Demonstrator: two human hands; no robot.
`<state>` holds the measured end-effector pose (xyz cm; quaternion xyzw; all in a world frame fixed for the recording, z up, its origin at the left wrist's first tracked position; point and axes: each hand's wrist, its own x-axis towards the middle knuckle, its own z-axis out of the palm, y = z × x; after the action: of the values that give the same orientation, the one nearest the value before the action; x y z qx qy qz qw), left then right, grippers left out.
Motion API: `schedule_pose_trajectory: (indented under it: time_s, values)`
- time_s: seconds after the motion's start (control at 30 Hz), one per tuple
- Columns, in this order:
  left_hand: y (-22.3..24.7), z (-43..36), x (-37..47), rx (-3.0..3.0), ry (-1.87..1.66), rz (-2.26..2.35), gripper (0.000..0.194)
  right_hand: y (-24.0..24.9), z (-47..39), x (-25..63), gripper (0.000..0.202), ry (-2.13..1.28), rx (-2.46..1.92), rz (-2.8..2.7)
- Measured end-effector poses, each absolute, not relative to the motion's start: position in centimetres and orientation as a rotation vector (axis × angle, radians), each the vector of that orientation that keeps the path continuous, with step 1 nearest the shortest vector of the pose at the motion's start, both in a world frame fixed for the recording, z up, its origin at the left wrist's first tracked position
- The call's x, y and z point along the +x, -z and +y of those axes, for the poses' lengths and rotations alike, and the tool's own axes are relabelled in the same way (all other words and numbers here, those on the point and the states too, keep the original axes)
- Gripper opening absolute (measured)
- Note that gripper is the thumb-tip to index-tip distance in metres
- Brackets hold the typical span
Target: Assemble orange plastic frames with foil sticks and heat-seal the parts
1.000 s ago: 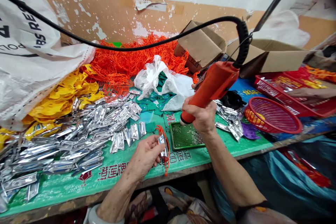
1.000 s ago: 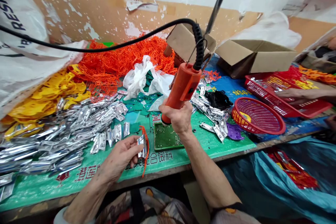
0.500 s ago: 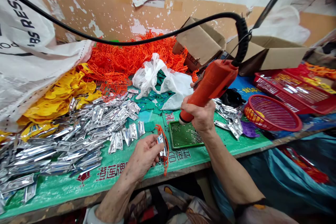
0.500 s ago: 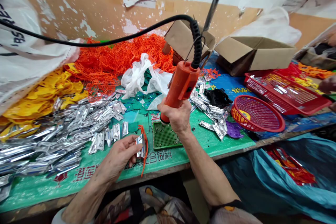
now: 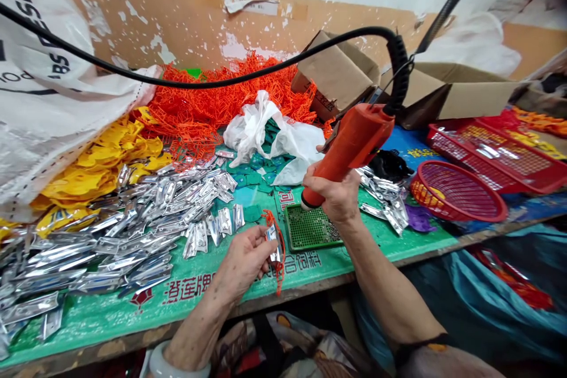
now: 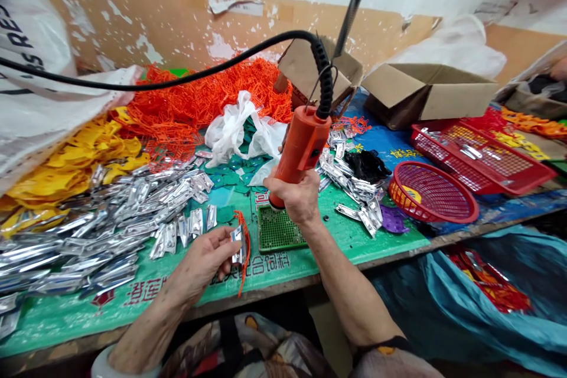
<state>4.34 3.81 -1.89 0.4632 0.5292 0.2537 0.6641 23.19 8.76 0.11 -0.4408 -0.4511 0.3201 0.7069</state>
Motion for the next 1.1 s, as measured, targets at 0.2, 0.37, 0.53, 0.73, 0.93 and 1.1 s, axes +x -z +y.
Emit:
schedule_pose_trajectory:
  time_s: [0.2,0.37,0.53,0.73,0.93,1.1]
  values:
    - [2.0,3.8,4.2,1.073,-0.564,1.196,0.025,-0.1,8.8,23.2,0.017,-0.712,-0.992,-0.988]
    - [1.9,3.9,4.3,1.098,-0.557,1.208,0.022,-0.9,8.7,23.6,0.016,-0.705,-0.971,-0.961]
    - [1.7,4.0,4.5,1.113,-0.561,1.183,0.018,-3.6,7.0,23.3,0.008,-0.781,-0.860,-1.002]
    - [1.2,3.8,4.4,1.120,-0.570,1.113,0.020,-6.3,3.7,21.0,0.015,-0.988,-0.815,-1.037]
    - [1.3,3.8,4.5,1.117,-0.579,1.106,0.019,-5.8,2.8,19.4,0.033,-1.085,-0.842,-1.039]
    - [1.2,3.8,4.6,1.104,-0.589,1.097,0.019,-5.4,2.8,19.1,0.016,-1.114,-0.810,-1.045]
